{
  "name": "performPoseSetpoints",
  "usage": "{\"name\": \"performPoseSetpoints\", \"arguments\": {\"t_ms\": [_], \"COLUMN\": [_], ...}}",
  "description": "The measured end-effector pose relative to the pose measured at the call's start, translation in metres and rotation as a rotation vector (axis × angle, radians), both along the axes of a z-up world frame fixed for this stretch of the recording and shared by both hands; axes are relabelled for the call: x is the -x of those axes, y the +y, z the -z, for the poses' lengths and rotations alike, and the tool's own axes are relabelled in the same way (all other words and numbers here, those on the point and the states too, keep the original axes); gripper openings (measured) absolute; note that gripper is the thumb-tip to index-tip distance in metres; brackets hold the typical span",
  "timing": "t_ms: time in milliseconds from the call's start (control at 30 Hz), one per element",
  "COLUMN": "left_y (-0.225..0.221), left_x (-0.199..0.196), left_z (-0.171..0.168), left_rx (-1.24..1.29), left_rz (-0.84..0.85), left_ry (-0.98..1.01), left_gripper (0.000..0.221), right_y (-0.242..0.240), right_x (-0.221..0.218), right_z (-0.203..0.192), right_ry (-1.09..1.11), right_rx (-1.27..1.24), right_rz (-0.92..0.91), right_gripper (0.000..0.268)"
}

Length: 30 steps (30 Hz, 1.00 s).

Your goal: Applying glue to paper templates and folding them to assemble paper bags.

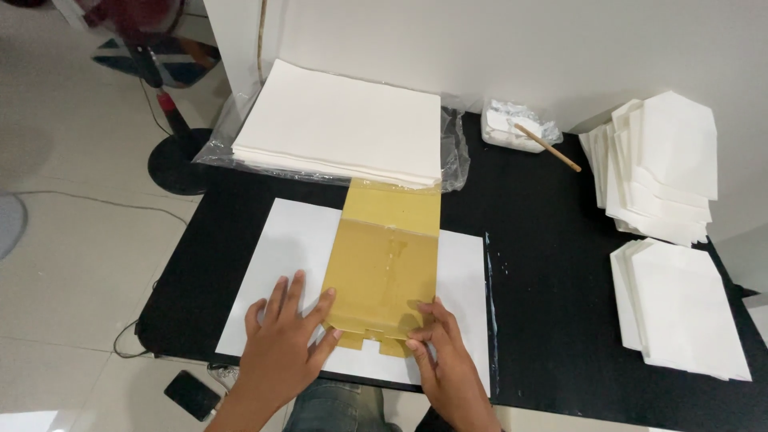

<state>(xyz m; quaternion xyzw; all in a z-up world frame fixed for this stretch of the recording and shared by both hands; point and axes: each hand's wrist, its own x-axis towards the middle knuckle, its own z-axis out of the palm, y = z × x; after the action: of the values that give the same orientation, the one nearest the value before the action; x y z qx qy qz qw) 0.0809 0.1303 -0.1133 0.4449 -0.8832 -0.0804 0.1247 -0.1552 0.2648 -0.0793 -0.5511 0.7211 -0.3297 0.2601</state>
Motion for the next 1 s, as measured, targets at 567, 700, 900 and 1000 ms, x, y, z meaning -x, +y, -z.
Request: {"name": "performPoseSetpoints", "arguments": {"t_ms": [567, 700, 900, 1000], "left_y": [-0.027, -0.028, -0.028, -0.030], "left_x": [-0.010, -0.017, -0.022, -0.024], "left_z": [-0.016, -0.006, -0.011, -0.012], "left_rx": [-0.061, 0.006, -0.089, -0.091], "left_rz": [0.331, 0.335, 0.338, 0.380], "left_ry": [0.191, 0.255, 0.228, 0.205], "left_gripper": [0.020, 0.017, 0.022, 0.023], "right_y": [-0.010, -0.013, -0.018, -0.020], "right_x": [0.005, -0.004, 0.000, -0.002], "right_z": [0.014, -0.005, -0.005, -0.018], "right_ry": [0.078, -0.021, 0.002, -0.035], "right_rx": [0.224, -0.003, -0.093, -0.250], "right_rz": [0.168, 0.287, 0.265, 0.196], "right_gripper": [0.022, 0.031, 0.054, 0.039]}}
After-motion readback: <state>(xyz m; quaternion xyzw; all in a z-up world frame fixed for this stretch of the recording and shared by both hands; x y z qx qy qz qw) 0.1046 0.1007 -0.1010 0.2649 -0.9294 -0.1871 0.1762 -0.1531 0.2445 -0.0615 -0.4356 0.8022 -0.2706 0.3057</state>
